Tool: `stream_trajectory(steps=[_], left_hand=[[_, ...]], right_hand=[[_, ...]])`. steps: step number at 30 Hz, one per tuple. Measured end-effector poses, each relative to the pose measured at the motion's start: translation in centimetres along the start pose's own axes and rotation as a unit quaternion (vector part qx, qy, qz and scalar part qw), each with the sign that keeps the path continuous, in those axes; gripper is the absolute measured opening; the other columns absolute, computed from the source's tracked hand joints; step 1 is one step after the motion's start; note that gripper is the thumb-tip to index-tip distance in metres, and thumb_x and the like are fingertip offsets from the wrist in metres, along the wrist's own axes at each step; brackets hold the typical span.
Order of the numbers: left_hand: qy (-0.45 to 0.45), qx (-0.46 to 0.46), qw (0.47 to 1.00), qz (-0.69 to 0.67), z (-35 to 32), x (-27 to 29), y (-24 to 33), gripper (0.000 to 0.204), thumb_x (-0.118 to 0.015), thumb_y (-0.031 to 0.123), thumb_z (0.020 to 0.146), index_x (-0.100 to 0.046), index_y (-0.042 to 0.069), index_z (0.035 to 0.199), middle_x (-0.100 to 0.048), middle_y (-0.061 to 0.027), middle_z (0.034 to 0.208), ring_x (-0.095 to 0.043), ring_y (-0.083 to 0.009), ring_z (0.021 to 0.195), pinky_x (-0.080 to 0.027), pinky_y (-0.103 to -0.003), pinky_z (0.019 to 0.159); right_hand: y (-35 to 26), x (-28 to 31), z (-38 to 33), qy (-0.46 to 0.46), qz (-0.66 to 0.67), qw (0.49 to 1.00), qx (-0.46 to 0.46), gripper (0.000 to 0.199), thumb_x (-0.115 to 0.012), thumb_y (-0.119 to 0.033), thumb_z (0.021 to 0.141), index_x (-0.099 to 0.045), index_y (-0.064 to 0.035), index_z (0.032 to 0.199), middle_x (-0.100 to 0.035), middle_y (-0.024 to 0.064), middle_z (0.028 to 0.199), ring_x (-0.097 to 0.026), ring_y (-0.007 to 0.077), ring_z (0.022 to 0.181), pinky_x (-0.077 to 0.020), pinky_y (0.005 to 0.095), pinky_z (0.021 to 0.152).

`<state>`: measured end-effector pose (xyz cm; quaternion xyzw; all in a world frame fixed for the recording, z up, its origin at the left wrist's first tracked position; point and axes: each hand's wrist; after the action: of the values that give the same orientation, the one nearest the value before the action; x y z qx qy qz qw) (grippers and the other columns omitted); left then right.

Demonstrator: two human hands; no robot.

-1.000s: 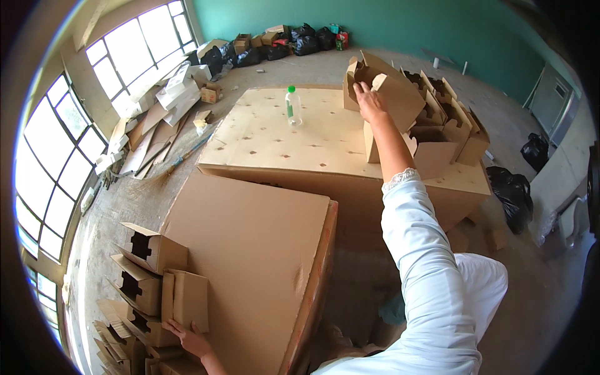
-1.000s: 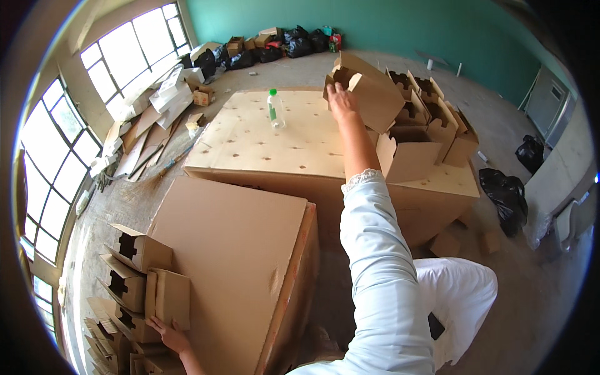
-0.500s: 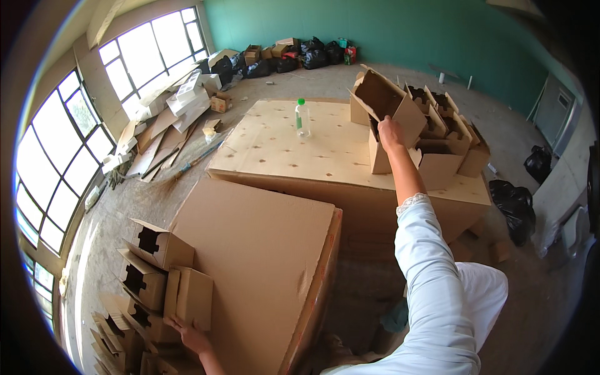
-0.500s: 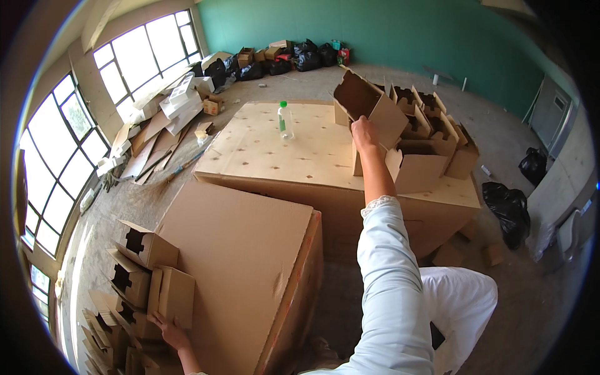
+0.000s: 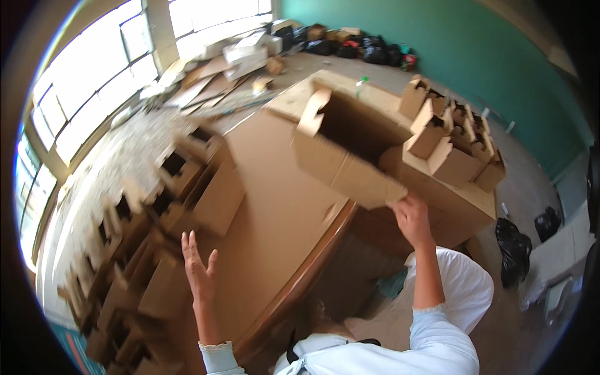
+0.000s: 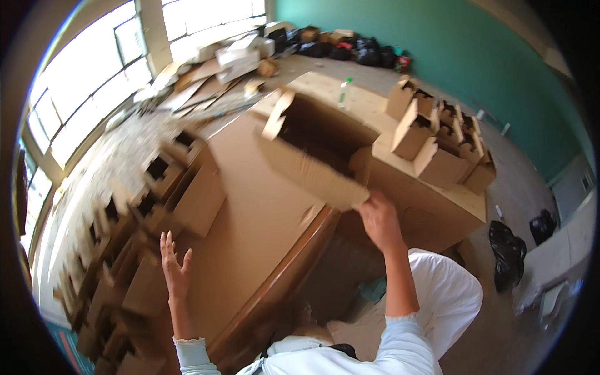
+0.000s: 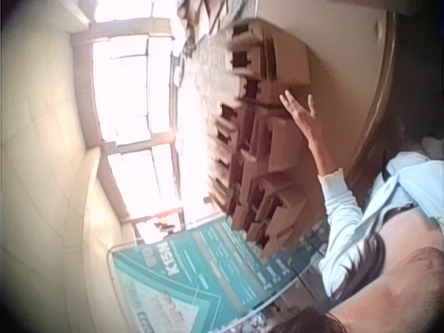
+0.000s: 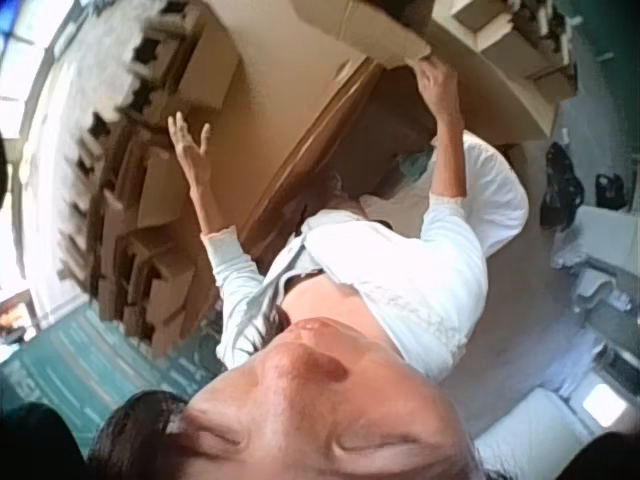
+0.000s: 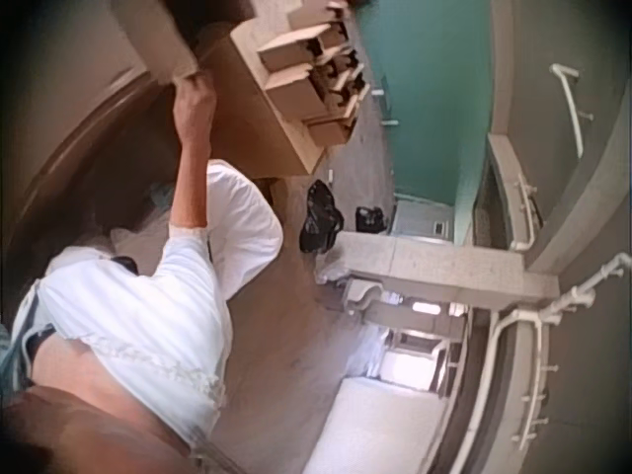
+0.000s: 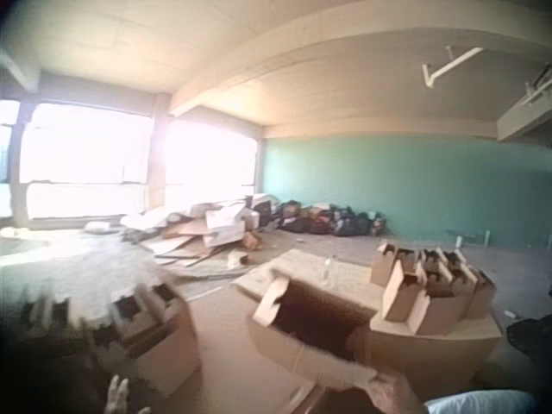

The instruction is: The person places bottles into cardboard boxes and folds the boxes closed.

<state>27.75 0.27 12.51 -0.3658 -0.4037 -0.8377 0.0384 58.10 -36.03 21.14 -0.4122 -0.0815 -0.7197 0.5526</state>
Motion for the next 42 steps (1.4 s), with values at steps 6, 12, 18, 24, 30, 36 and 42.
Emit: stream_trajectory(steps=[6,12,18,24,30,36,42], left_hand=[[0.014,-0.008,0.998,-0.060,-14.3,14.5,3.0,0.083,-0.076,0.027,0.078,-0.037,0.010,0.149,-0.032,-0.0175,0.156,-0.039,-0.0355,0.140,-0.037,-0.049,0.109],[-0.024,0.105,0.994,-0.026,-25.5,23.5,0.7,0.056,-0.082,0.010,0.066,-0.064,0.005,0.119,-0.052,-0.0198,0.139,-0.056,-0.0367,0.122,-0.047,-0.042,0.099],[0.044,0.129,0.990,0.034,-27.8,22.7,-0.2,0.019,-0.078,0.008,0.069,-0.064,0.000,0.080,-0.066,-0.0187,0.117,-0.065,-0.0364,0.104,-0.052,-0.041,0.087],[0.016,0.099,0.989,0.106,-25.7,22.3,0.9,0.017,-0.075,0.006,0.073,-0.066,0.002,0.086,-0.064,-0.0153,0.122,-0.058,-0.0370,0.116,-0.048,-0.043,0.096],[0.016,0.115,0.969,0.217,-26.2,22.0,1.4,0.036,-0.076,0.009,0.071,-0.067,0.004,0.106,-0.062,-0.0145,0.127,-0.053,-0.0341,0.124,-0.041,-0.045,0.107],[0.173,0.180,0.934,0.255,-31.7,21.7,2.0,0.040,-0.073,0.018,0.081,-0.063,0.002,0.116,-0.060,-0.0153,0.128,-0.057,-0.0319,0.118,-0.042,-0.044,0.105],[0.388,0.389,0.796,0.253,-47.4,26.5,0.9,0.024,-0.070,0.020,0.085,-0.069,0.002,0.101,-0.071,-0.0154,0.102,-0.068,-0.0314,0.092,-0.054,-0.040,0.082]], right_hand=[[-16.2,-5.1,-8.7,-0.212,0.180,0.939,0.201,0.019,-0.068,0.007,0.070,-0.068,0.0027,0.088,-0.066,0.0102,0.103,-0.064,0.0290,0.098,-0.0571,0.0354,0.077],[-28.2,-10.1,-12.1,-0.373,0.289,0.822,0.319,0.020,-0.066,0.007,0.070,-0.068,0.0045,0.090,-0.064,0.0097,0.109,-0.063,0.0274,0.103,-0.0578,0.0337,0.079],[-30.5,-16.5,-9.4,-0.368,0.292,0.830,0.301,0.020,-0.071,0.000,0.075,-0.067,0.0013,0.094,-0.063,0.0117,0.121,-0.059,0.0322,0.106,-0.0530,0.0388,0.088],[-32.5,-16.2,-2.8,-0.391,0.301,0.795,0.354,0.055,-0.082,-0.015,0.070,-0.060,-0.0049,0.119,-0.054,0.0101,0.137,-0.047,0.0315,0.129,-0.0402,0.0436,0.108],[-34.5,-19.4,-1.8,-0.461,0.321,0.686,0.463,0.048,-0.080,-0.016,0.072,-0.061,-0.0076,0.116,-0.065,0.0112,0.110,-0.061,0.0333,0.106,-0.0509,0.0412,0.093],[-35.2,-21.9,-1.7,-0.500,0.329,0.676,0.431,0.018,-0.078,-0.004,0.070,-0.064,-0.0007,0.079,-0.065,0.0172,0.074,-0.062,0.0368,0.067,-0.0498,0.0386,0.062],[-33.7,-22.1,-2.3,-0.532,0.292,0.688,0.399,0.033,-0.077,0.005,0.073,-0.061,0.0015,0.102,-0.066,0.0142,0.083,-0.068,0.0231,0.075,-0.0538,0.0320,0.067]])
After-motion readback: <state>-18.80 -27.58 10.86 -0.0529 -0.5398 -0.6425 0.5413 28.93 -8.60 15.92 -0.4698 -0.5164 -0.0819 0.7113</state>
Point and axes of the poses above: each hand's wrist, its own z-axis towards the middle knuckle, its own x-axis out of the back of the hand, y = z × x
